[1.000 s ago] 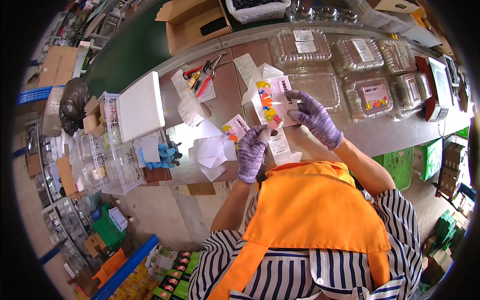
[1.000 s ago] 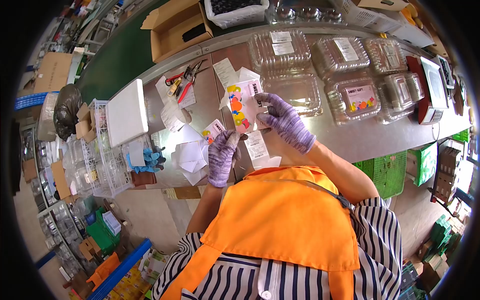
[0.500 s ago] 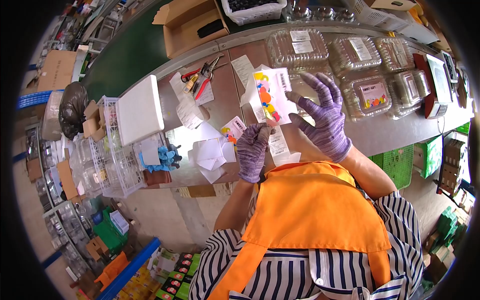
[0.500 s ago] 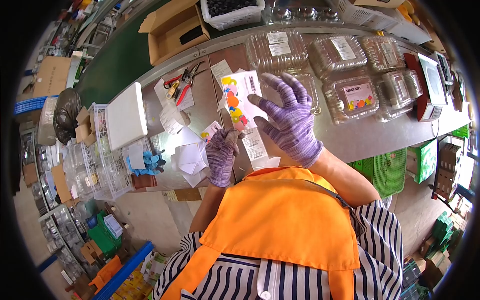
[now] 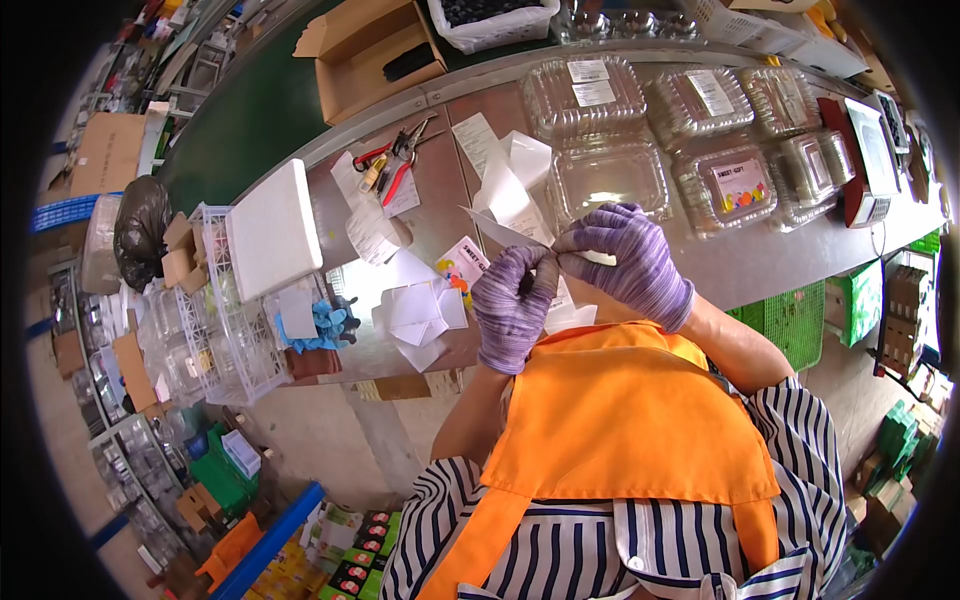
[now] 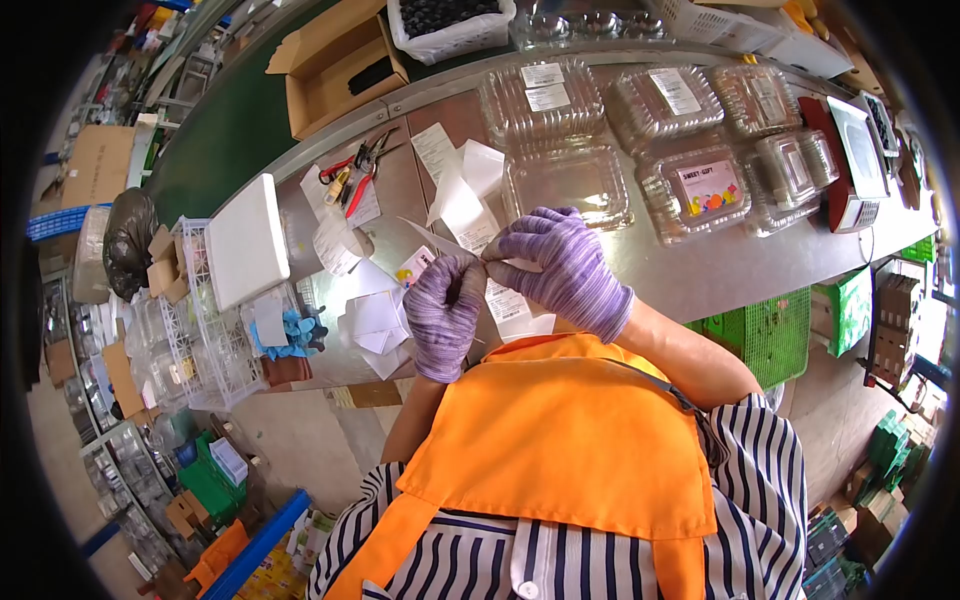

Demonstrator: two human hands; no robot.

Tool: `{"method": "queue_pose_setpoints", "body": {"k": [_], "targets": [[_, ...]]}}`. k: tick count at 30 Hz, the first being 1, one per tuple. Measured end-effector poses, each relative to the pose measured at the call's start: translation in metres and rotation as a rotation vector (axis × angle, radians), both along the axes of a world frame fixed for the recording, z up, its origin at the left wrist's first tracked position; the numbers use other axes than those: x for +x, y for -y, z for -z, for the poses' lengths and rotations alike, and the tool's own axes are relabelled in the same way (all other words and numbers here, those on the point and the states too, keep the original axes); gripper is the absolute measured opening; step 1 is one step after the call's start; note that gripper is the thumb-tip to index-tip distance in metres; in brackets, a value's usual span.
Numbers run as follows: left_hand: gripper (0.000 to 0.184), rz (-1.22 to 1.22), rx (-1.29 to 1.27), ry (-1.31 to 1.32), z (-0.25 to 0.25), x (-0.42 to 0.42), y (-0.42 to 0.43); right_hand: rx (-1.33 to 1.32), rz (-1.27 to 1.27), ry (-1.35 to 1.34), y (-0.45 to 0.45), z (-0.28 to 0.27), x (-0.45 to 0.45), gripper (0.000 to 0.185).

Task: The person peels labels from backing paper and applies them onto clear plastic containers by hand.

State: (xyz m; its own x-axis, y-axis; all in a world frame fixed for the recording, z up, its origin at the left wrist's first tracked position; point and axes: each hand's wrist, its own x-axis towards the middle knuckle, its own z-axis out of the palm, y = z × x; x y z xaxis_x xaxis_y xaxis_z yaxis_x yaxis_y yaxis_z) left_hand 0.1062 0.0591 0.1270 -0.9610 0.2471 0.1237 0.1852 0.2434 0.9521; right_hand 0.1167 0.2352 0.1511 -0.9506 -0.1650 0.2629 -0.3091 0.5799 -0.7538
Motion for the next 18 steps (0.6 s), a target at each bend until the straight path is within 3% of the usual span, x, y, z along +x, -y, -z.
{"method": "queue_pose_setpoints", "body": {"k": [3,6,10,13,18], "targets": [[0.007,0.082,-0.240,-0.170,-0.004,-0.003,0.004,0.149,0.029,-0.018,0.004,-0.002,0.003,0.017],[0.008,0.094,-0.215,-0.136,-0.004,-0.003,0.003,0.106,0.036,0.002,0.004,0.002,0.002,0.016],[0.006,0.041,0.158,0.303,0.002,-0.001,0.005,-0.456,0.094,0.508,0.001,0.006,0.005,0.017],[0.007,0.047,0.231,0.525,-0.008,-0.005,0.007,-0.683,0.080,0.670,-0.002,0.005,0.004,0.018],[0.007,0.072,0.030,0.154,-0.008,-0.004,0.005,-0.115,0.018,0.176,0.001,-0.002,0.003,0.017]]}}
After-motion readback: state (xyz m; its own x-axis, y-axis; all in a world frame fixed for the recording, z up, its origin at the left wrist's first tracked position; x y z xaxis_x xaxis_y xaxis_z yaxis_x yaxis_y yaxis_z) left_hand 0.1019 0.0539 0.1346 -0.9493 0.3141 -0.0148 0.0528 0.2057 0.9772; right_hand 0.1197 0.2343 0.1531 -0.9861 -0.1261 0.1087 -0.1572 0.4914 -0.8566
